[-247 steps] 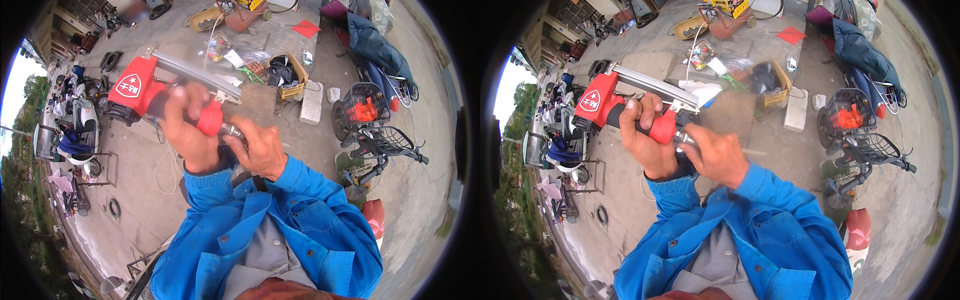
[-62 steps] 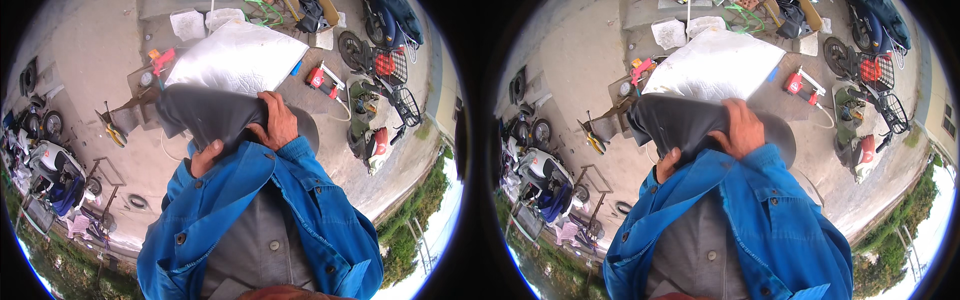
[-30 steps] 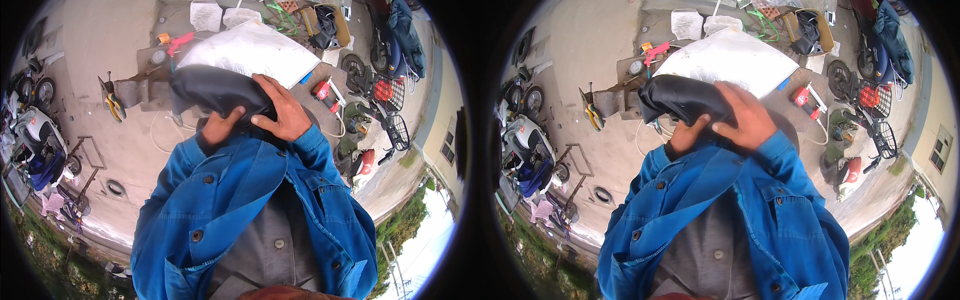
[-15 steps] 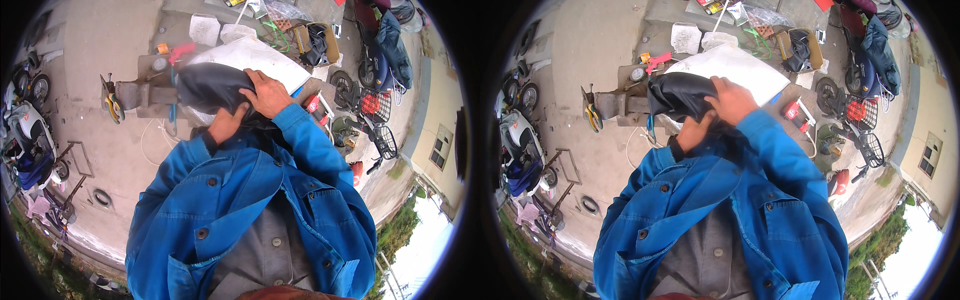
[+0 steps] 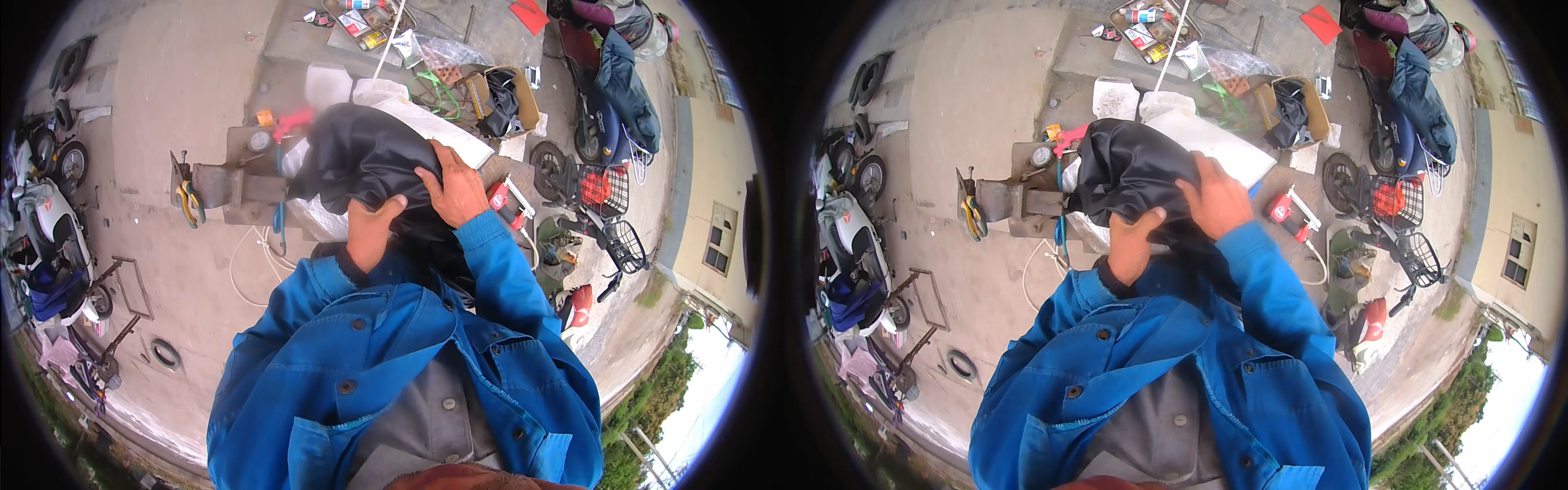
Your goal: The person stretches a black vinyl cover over a scooter seat and secures it using a red pneumatic staple gun. They repeatedly smooth the material, reposition the seat, and fire staples along the edges to attach the cover.
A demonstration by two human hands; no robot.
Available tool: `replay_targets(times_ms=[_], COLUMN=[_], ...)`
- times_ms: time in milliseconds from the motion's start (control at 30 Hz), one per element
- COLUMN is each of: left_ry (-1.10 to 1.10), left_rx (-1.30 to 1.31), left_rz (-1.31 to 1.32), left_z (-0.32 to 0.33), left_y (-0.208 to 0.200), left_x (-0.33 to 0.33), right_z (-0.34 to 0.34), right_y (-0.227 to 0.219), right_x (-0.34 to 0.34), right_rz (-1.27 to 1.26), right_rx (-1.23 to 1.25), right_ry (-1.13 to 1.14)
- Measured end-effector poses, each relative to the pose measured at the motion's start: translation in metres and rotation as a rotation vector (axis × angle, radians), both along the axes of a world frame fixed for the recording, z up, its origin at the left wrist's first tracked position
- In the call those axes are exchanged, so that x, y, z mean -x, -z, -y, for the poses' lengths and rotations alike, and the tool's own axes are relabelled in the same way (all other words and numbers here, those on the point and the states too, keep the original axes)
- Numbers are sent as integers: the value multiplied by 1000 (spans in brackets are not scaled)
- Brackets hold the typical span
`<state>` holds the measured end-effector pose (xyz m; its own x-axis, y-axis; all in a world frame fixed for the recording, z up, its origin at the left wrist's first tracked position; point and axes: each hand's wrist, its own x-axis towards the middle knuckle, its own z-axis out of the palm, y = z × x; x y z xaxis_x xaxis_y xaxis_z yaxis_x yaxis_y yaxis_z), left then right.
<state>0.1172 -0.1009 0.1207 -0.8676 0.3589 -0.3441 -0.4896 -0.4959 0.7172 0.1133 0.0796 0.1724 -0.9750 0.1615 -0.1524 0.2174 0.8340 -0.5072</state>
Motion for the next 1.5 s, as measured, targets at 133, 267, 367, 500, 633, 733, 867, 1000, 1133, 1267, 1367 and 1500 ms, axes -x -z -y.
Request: replay_targets(times_ms=[133,267,367,500,633,733,867,1000,1133,1267,1367,1500], left_ry=[-86,-70,-64,-55,-30,-2,47,107,140,213,432,352], left_rx=[-356,-404,-214,-165,-143,-231,-372,-440,-413,-347,-84,-342], left_rz=[348,549,454,449,458,416,361,399,459,393,343,525], left_z=[-22,-36,-35,-23,-5,3,7,16,15,19,43,32], left_y=[-25,-14,-24,-35,-48,-52,-50,-45,-47,-44,-33,-41], left_x=[18,22,20,25,30,31,31,31,27,29,30,23], right_z=[-5,-4,-2,11,29,31,18,5,-3,5,8,2], right_y=[8,6,11,5,11,12,8,-1,2,2,8,15], right_x=[-9,-2,0,5,3,1,-6,-18,-30,-22,-21,-32], right_rz=[-138,-75,-67,-81,-124,-147,-178,-157,42,156,124,36], right_rx=[-16,6,51,85,107,153,437,420,187,118,122,127], right_ry=[43,102,131,149,211,271,213,-57,-90,-9,20,51])
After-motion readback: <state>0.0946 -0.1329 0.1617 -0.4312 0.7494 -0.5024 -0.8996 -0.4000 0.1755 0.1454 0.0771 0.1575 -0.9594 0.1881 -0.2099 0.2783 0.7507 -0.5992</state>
